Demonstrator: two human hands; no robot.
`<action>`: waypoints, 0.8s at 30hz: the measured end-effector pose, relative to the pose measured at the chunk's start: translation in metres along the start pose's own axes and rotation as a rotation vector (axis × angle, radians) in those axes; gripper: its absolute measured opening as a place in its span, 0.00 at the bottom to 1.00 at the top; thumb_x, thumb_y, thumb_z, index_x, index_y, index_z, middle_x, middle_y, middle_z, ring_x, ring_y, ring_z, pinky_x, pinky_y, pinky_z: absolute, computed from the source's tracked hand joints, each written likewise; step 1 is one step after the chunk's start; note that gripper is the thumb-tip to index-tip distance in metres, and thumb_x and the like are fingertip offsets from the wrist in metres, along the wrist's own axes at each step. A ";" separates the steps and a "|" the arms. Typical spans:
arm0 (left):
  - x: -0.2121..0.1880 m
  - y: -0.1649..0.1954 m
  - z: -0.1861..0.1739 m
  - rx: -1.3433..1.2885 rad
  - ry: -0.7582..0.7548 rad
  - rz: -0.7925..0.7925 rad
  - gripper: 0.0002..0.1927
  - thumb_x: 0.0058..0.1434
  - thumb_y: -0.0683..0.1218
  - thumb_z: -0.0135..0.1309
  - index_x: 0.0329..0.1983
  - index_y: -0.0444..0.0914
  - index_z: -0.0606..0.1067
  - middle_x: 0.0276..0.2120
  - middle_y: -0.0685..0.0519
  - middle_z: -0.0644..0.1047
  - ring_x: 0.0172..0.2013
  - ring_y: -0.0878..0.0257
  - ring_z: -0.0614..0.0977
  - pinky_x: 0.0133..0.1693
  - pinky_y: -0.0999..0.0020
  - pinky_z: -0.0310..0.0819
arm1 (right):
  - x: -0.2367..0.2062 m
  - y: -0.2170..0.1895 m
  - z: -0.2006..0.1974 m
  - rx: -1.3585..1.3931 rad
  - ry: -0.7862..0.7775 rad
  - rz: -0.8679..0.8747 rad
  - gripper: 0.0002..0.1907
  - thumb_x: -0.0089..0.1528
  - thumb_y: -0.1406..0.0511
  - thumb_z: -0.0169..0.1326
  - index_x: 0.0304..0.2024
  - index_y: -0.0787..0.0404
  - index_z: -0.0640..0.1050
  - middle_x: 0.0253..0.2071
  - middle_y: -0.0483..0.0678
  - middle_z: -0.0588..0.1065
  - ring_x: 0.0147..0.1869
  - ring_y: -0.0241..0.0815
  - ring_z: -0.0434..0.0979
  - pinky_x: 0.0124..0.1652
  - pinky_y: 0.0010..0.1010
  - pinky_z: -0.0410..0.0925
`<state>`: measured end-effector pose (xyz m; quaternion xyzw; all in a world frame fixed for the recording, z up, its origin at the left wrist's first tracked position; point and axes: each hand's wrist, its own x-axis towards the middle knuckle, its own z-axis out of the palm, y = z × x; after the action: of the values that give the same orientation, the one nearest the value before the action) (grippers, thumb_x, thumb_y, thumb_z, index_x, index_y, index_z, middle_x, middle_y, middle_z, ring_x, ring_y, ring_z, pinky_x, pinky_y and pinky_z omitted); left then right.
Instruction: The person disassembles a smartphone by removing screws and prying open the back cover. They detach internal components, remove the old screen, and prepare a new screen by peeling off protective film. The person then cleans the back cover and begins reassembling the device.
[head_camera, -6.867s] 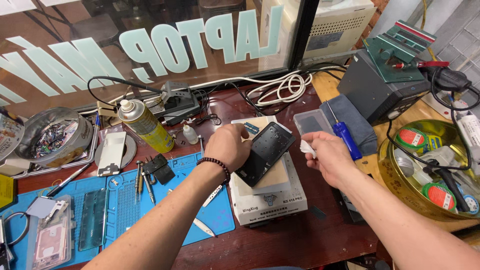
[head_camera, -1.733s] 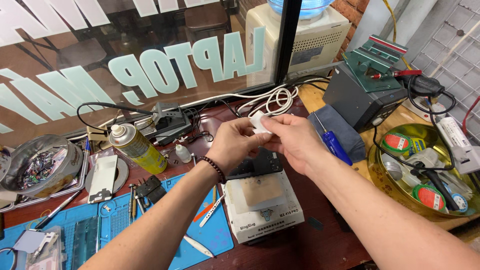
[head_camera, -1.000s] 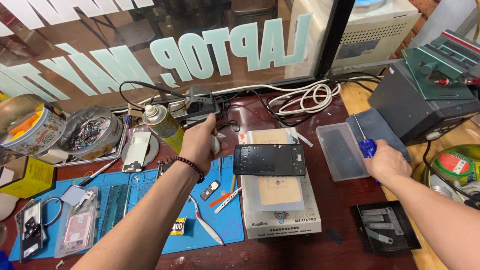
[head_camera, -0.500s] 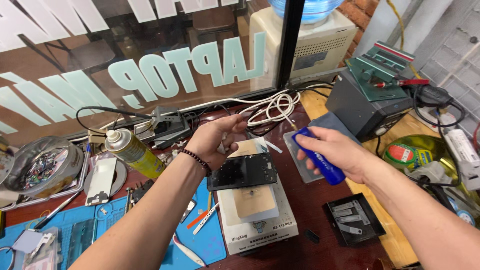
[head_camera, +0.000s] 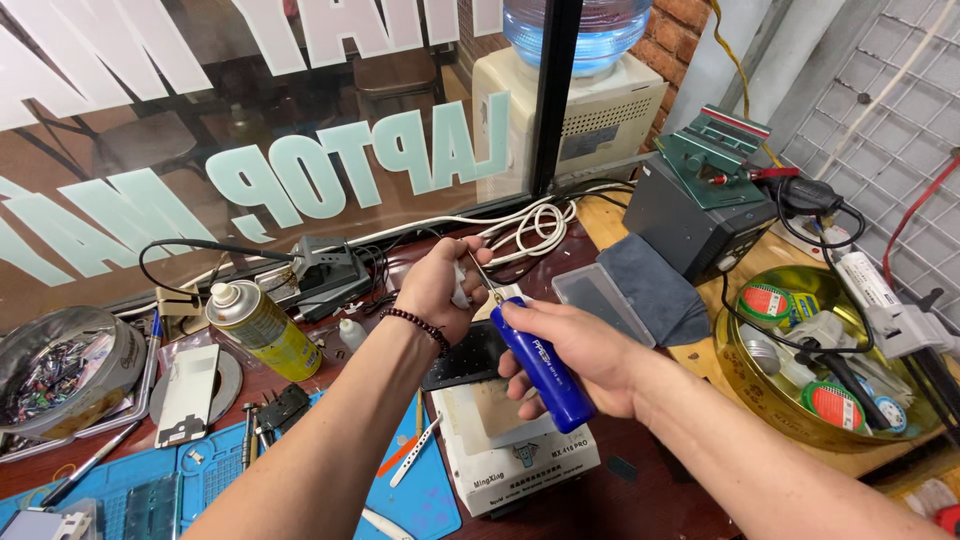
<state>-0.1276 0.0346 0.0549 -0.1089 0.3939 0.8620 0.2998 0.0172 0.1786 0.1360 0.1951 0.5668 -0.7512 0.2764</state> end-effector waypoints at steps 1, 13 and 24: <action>0.002 -0.001 -0.002 -0.020 0.033 0.000 0.09 0.69 0.45 0.41 0.44 0.38 0.71 0.29 0.55 0.75 0.17 0.70 0.61 0.23 0.72 0.58 | 0.001 0.002 0.005 0.017 -0.007 -0.011 0.19 0.64 0.53 0.51 0.50 0.56 0.70 0.30 0.48 0.74 0.26 0.39 0.77 0.25 0.37 0.75; -0.001 0.018 -0.040 0.310 -0.139 -0.049 0.04 0.66 0.42 0.51 0.41 0.39 0.75 0.29 0.59 0.78 0.15 0.74 0.61 0.16 0.76 0.53 | 0.009 0.013 0.023 -0.074 0.114 -0.040 0.18 0.64 0.52 0.50 0.51 0.53 0.71 0.28 0.47 0.73 0.23 0.37 0.73 0.23 0.31 0.71; -0.071 -0.007 -0.027 1.875 0.054 0.414 0.41 0.41 0.62 0.72 0.55 0.36 0.77 0.54 0.43 0.76 0.53 0.49 0.80 0.52 0.55 0.76 | -0.022 0.028 -0.019 -0.650 0.292 0.091 0.30 0.63 0.55 0.52 0.69 0.38 0.67 0.32 0.45 0.71 0.24 0.35 0.70 0.20 0.29 0.67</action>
<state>-0.0681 -0.0125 0.0621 0.2271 0.9414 0.2296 0.0977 0.0519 0.1951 0.1234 0.2275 0.8003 -0.4828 0.2734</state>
